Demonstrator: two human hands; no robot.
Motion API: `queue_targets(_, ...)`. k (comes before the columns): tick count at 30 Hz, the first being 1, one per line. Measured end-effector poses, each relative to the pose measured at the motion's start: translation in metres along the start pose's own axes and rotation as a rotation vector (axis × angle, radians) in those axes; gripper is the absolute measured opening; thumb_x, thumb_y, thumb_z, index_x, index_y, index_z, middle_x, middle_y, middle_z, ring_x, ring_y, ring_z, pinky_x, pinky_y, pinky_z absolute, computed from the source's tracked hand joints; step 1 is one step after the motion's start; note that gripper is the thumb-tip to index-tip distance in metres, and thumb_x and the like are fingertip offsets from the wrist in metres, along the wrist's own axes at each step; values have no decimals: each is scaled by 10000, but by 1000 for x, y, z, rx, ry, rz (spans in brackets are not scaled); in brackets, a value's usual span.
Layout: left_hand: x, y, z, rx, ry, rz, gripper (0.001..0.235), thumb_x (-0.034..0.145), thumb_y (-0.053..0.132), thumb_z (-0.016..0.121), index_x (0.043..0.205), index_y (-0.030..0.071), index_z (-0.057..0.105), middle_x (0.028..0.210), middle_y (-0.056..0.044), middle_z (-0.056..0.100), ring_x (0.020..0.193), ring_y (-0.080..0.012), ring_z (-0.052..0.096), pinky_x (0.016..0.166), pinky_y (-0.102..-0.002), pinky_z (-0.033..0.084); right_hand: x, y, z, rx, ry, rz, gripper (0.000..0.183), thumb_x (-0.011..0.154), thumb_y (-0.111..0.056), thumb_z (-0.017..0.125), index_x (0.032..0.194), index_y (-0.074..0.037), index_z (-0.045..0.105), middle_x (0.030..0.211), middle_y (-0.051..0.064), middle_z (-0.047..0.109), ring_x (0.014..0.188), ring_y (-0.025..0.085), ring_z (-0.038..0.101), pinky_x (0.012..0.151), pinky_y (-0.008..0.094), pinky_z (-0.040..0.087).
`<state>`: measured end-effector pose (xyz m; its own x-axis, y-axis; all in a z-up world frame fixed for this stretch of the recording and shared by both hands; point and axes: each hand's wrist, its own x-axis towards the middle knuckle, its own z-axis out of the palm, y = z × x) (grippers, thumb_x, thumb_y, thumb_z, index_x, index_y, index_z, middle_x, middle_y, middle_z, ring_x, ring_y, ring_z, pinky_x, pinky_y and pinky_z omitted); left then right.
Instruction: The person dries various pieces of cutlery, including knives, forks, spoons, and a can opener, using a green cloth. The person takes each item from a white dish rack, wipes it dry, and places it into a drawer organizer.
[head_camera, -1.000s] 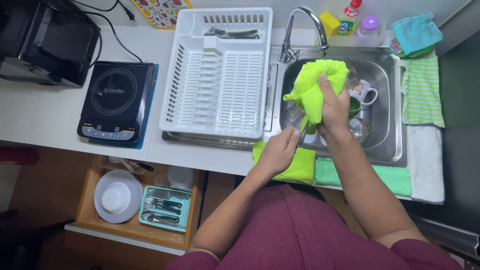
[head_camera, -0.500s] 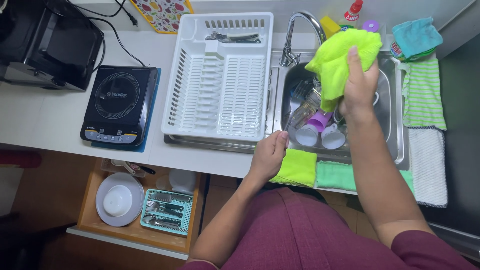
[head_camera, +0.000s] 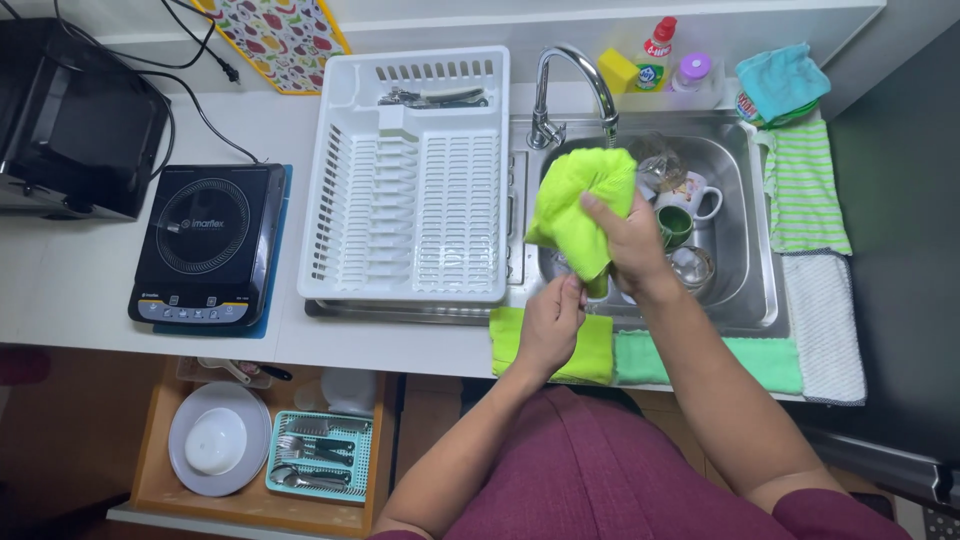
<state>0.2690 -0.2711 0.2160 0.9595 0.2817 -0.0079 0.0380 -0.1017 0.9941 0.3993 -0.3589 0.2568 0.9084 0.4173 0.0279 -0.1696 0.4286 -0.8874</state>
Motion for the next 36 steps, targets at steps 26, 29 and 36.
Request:
queue_targets(26,49,-7,-47,73,160,163,177,924,194,771,964,22,769,851,-20,647,709,-90,544,633,-246,451,-30,22,-35,-556,-467,488,376,926,-308,716,1183,-38,667,945,32,722,833,112,683,725,290,560)
queue_targets(29,59,-5,-61,38,237,155,178,923,193,771,945,17,769,870,-20,695,732,-84,590,664,-235,480,-36,18,-32,-524,-482,526,358,931,-292,709,1176,-34,668,949,46,727,832,123,690,726,297,567)
queue_targets(36,60,-17,-63,-104,314,115,221,946,235,753,982,18,763,885,-18,712,792,-69,628,728,-221,508,-43,15,-23,-484,-451,543,359,925,-260,701,1216,-56,653,997,33,727,860,109,693,762,295,576)
